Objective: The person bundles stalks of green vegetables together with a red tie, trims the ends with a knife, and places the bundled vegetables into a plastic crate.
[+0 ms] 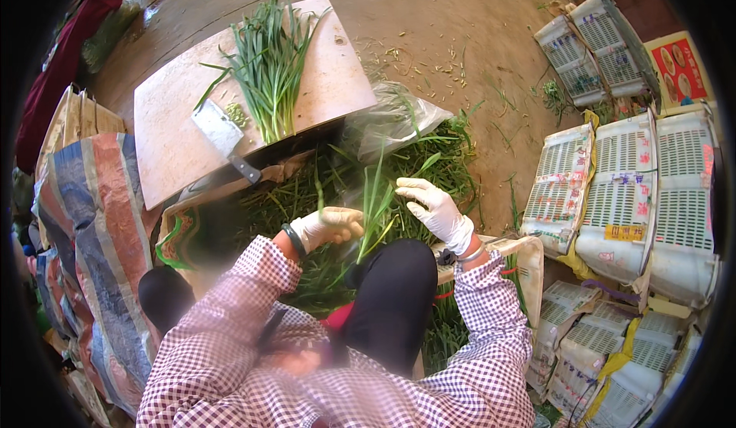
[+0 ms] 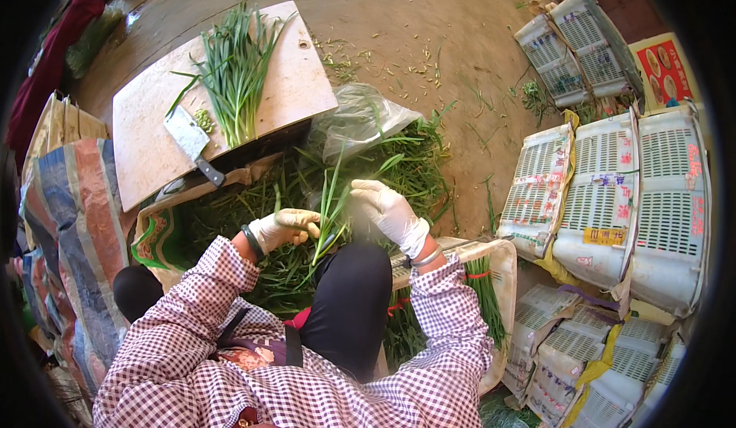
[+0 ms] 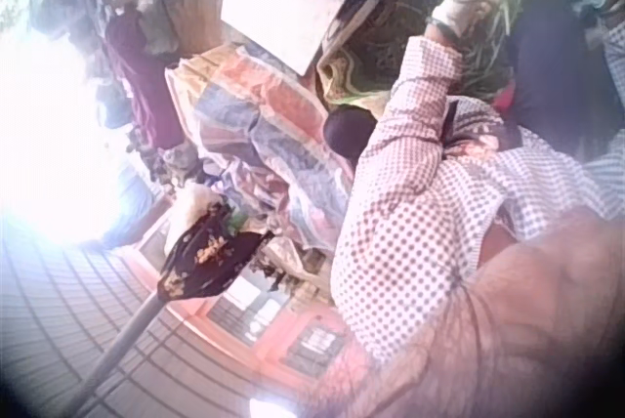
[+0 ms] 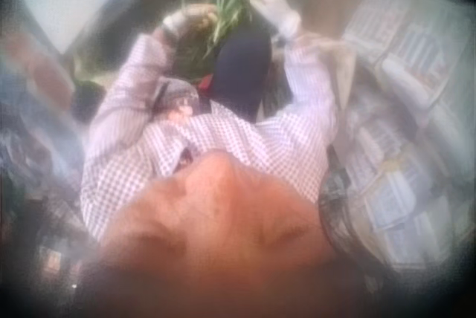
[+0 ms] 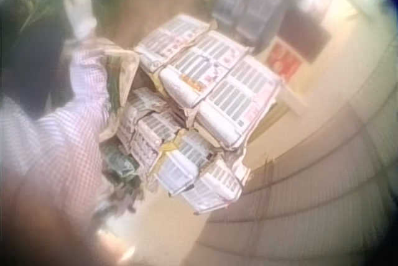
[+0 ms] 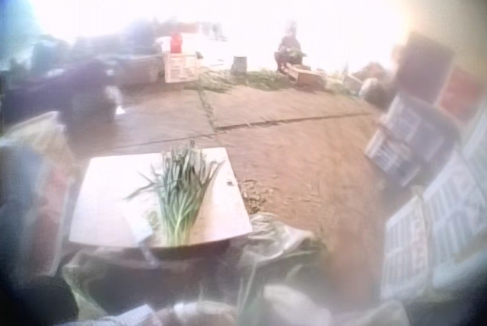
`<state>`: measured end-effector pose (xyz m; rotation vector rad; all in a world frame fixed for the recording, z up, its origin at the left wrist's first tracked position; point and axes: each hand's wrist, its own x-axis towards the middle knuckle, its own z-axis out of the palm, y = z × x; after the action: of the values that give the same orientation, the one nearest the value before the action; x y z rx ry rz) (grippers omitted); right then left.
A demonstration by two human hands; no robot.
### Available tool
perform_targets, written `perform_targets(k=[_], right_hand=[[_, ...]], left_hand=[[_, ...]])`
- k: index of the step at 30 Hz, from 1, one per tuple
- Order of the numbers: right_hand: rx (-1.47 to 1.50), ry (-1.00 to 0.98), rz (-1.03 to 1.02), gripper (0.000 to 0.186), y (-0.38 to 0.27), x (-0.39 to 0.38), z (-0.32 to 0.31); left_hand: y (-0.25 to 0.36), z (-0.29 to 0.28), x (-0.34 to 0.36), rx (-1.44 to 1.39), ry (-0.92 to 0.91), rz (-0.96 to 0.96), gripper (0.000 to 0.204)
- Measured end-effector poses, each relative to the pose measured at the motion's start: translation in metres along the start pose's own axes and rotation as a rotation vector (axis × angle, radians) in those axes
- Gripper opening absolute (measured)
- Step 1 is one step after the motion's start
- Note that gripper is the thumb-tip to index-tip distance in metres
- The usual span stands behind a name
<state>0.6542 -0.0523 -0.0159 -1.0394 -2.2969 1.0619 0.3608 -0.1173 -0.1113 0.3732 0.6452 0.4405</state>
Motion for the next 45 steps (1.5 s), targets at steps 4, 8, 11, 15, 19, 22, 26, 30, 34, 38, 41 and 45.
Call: perform_targets(k=[4,8,11,15,19,22,26,30,34,38,41,45], right_hand=[[0.044,-0.042,-0.069,0.033,-0.017,0.009,0.011],[-0.164,0.076,0.066,0.035,-0.054,0.003,0.018],[-0.316,0.040,-0.082,0.030,-0.084,-0.007,0.024],[-0.546,-0.050,-0.134,0.019,-0.110,-0.018,0.036],[-0.614,-0.058,-0.074,0.010,-0.130,-0.036,0.042],[-0.399,-0.078,-0.085,0.018,-0.155,-0.062,0.046],[-0.290,0.084,0.032,0.039,-0.173,-0.072,0.048],[-0.187,0.489,0.245,0.062,-0.162,-0.047,0.067],[0.073,0.609,0.415,0.030,-0.153,-0.030,0.095],[0.153,0.617,0.406,0.021,-0.149,-0.030,0.097],[0.166,0.459,0.426,0.018,-0.146,-0.036,0.095],[0.163,0.240,0.323,0.015,-0.144,-0.052,0.106]], left_hand=[[-0.014,0.016,-0.010,0.057,-0.043,0.054,0.045],[-0.012,0.034,-0.020,0.044,0.109,0.142,0.036],[-0.003,0.042,-0.024,-0.116,0.104,0.190,0.035],[-0.004,0.053,-0.028,-0.178,0.132,0.255,0.030],[-0.002,0.055,-0.028,-0.233,0.288,0.348,0.023],[0.008,0.047,-0.033,-0.285,0.364,0.412,0.023],[0.010,0.043,-0.039,-0.209,0.416,0.461,0.014],[-0.003,0.059,-0.029,-0.191,0.369,0.562,0.029],[-0.003,0.077,-0.033,-0.230,0.207,0.688,0.031],[0.005,0.079,-0.052,-0.208,0.158,0.589,0.028],[0.010,0.071,-0.055,-0.046,0.442,0.675,0.029],[0.059,0.037,-0.073,-0.012,0.485,0.737,0.026]])
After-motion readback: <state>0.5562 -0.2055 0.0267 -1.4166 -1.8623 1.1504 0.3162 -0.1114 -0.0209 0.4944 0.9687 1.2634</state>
